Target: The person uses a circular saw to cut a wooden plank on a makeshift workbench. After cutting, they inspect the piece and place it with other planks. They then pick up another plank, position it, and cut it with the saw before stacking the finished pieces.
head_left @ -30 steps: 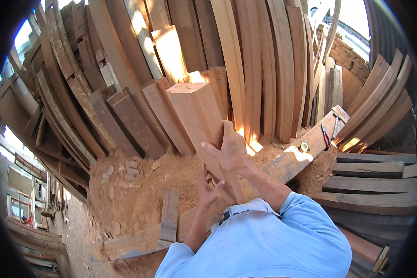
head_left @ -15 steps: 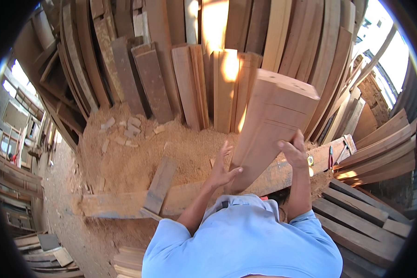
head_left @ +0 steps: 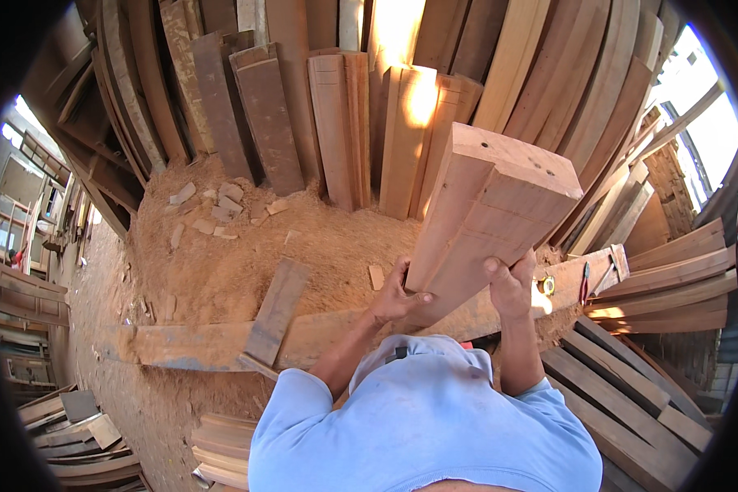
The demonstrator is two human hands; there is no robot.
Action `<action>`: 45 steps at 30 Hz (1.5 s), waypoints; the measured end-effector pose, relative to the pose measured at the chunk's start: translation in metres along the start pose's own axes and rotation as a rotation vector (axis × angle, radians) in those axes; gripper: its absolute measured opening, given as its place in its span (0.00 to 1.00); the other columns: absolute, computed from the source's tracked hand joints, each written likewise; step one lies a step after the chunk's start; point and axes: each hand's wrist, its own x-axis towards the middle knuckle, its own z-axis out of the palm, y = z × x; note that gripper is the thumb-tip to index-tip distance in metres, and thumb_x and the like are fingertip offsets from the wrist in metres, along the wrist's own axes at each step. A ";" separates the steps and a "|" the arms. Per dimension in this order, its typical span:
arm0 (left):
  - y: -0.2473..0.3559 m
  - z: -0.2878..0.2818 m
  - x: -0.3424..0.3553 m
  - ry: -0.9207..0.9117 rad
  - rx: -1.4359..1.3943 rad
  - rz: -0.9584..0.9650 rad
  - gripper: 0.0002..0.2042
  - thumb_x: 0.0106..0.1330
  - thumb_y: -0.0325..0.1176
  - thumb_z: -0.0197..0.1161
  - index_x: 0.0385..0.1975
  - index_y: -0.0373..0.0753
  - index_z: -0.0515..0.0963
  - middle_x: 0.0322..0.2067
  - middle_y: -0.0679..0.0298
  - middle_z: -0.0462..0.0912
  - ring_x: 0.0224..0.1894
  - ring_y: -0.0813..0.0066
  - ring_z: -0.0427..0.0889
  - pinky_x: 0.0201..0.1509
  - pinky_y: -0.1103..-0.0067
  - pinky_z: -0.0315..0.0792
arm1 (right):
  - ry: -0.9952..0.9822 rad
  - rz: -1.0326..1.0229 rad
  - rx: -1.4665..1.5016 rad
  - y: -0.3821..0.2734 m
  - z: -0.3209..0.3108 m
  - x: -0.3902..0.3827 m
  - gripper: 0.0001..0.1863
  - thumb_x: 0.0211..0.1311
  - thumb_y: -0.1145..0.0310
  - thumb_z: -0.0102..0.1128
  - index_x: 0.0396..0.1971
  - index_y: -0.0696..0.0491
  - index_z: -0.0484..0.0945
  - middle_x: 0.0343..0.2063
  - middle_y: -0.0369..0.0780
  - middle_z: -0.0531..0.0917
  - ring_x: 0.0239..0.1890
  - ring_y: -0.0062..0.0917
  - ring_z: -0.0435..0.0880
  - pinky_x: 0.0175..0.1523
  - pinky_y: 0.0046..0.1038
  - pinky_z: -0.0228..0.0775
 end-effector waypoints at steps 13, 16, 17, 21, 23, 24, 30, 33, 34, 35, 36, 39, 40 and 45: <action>0.072 -0.079 0.038 0.274 0.032 0.063 0.49 0.48 0.51 0.87 0.66 0.39 0.64 0.61 0.57 0.73 0.65 0.60 0.73 0.71 0.61 0.70 | -0.159 -0.049 0.173 -0.010 0.092 0.109 0.39 0.51 0.58 0.84 0.56 0.64 0.74 0.49 0.44 0.84 0.53 0.29 0.84 0.57 0.33 0.78; 0.100 -0.122 0.063 0.310 0.184 0.023 0.52 0.43 0.54 0.88 0.66 0.41 0.64 0.61 0.56 0.73 0.65 0.56 0.74 0.71 0.59 0.71 | -0.192 -0.124 0.200 -0.017 0.126 0.140 0.40 0.51 0.59 0.84 0.58 0.64 0.73 0.49 0.44 0.83 0.52 0.30 0.84 0.56 0.34 0.79; 0.112 -0.131 0.076 0.305 0.185 0.068 0.52 0.44 0.54 0.87 0.68 0.42 0.63 0.61 0.55 0.73 0.66 0.55 0.73 0.72 0.57 0.70 | -0.199 -0.152 0.200 -0.016 0.135 0.153 0.40 0.52 0.59 0.84 0.58 0.64 0.72 0.49 0.45 0.83 0.52 0.30 0.84 0.55 0.35 0.79; 0.130 -0.220 0.117 0.480 0.561 0.227 0.52 0.54 0.55 0.81 0.75 0.45 0.58 0.65 0.49 0.71 0.73 0.47 0.65 0.75 0.51 0.64 | -0.211 -0.158 0.047 0.034 0.194 0.217 0.39 0.59 0.60 0.78 0.63 0.62 0.67 0.51 0.48 0.83 0.54 0.37 0.85 0.57 0.37 0.80; 0.102 -0.271 0.117 0.642 0.910 0.166 0.51 0.59 0.56 0.76 0.78 0.45 0.55 0.69 0.44 0.66 0.76 0.42 0.59 0.77 0.48 0.57 | -0.246 -0.044 -0.276 0.076 0.222 0.244 0.43 0.63 0.53 0.75 0.69 0.59 0.63 0.59 0.54 0.79 0.61 0.47 0.81 0.65 0.45 0.75; 0.090 -0.279 0.116 0.696 1.075 0.083 0.50 0.62 0.57 0.74 0.79 0.45 0.53 0.72 0.42 0.63 0.78 0.40 0.55 0.78 0.46 0.53 | -0.226 -0.065 -0.671 0.107 0.216 0.247 0.46 0.63 0.52 0.74 0.72 0.58 0.61 0.64 0.55 0.76 0.65 0.47 0.77 0.70 0.48 0.68; -0.006 -0.214 0.041 0.468 1.114 -0.458 0.48 0.65 0.65 0.65 0.80 0.47 0.55 0.78 0.37 0.52 0.81 0.34 0.46 0.83 0.48 0.38 | -1.001 0.302 -1.135 0.266 0.085 0.145 0.35 0.68 0.53 0.66 0.67 0.58 0.72 0.58 0.57 0.81 0.65 0.48 0.78 0.69 0.45 0.71; -0.076 -0.173 -0.020 0.270 1.140 -0.714 0.45 0.64 0.64 0.65 0.78 0.49 0.61 0.78 0.38 0.52 0.80 0.36 0.48 0.82 0.48 0.42 | -1.155 0.521 -1.193 0.316 0.003 0.052 0.35 0.67 0.49 0.63 0.64 0.61 0.75 0.60 0.59 0.80 0.65 0.51 0.78 0.69 0.47 0.70; -0.100 -0.170 -0.048 0.221 1.122 -0.716 0.44 0.63 0.62 0.66 0.77 0.50 0.62 0.77 0.38 0.54 0.80 0.37 0.50 0.82 0.49 0.45 | -1.169 0.650 -1.216 0.304 -0.003 0.031 0.35 0.67 0.49 0.63 0.63 0.61 0.77 0.60 0.59 0.80 0.65 0.51 0.77 0.69 0.47 0.69; -0.116 -0.162 -0.062 0.156 1.100 -0.707 0.43 0.63 0.60 0.68 0.77 0.51 0.63 0.77 0.39 0.56 0.80 0.39 0.51 0.81 0.50 0.48 | -1.138 0.645 -1.218 0.302 -0.018 0.011 0.33 0.66 0.49 0.63 0.61 0.60 0.78 0.60 0.59 0.80 0.65 0.51 0.78 0.69 0.47 0.69; -0.122 -0.146 -0.064 0.109 1.096 -0.702 0.42 0.63 0.59 0.68 0.76 0.50 0.63 0.76 0.40 0.58 0.79 0.39 0.53 0.81 0.51 0.50 | -1.096 0.651 -1.225 0.304 -0.041 -0.010 0.32 0.65 0.48 0.63 0.59 0.59 0.80 0.60 0.59 0.80 0.64 0.51 0.78 0.69 0.47 0.69; -0.132 -0.105 -0.081 -0.038 1.093 -0.661 0.41 0.63 0.56 0.70 0.75 0.47 0.65 0.75 0.42 0.62 0.78 0.42 0.57 0.81 0.54 0.53 | -0.916 0.644 -1.238 0.313 -0.096 -0.065 0.30 0.65 0.48 0.64 0.54 0.60 0.82 0.54 0.59 0.83 0.60 0.51 0.82 0.65 0.47 0.73; -0.139 -0.103 -0.086 -0.084 1.094 -0.631 0.41 0.63 0.55 0.70 0.75 0.45 0.66 0.75 0.43 0.62 0.78 0.44 0.58 0.81 0.56 0.53 | -0.927 0.660 -1.236 0.311 -0.096 -0.073 0.29 0.65 0.48 0.64 0.52 0.60 0.83 0.51 0.59 0.85 0.58 0.51 0.83 0.62 0.47 0.74; -0.161 -0.082 -0.079 -0.288 1.013 -0.601 0.37 0.64 0.51 0.70 0.72 0.42 0.68 0.73 0.47 0.67 0.76 0.48 0.63 0.79 0.58 0.58 | -0.785 0.732 -1.182 0.299 -0.106 -0.088 0.26 0.64 0.49 0.64 0.42 0.61 0.85 0.38 0.56 0.88 0.46 0.51 0.88 0.51 0.47 0.78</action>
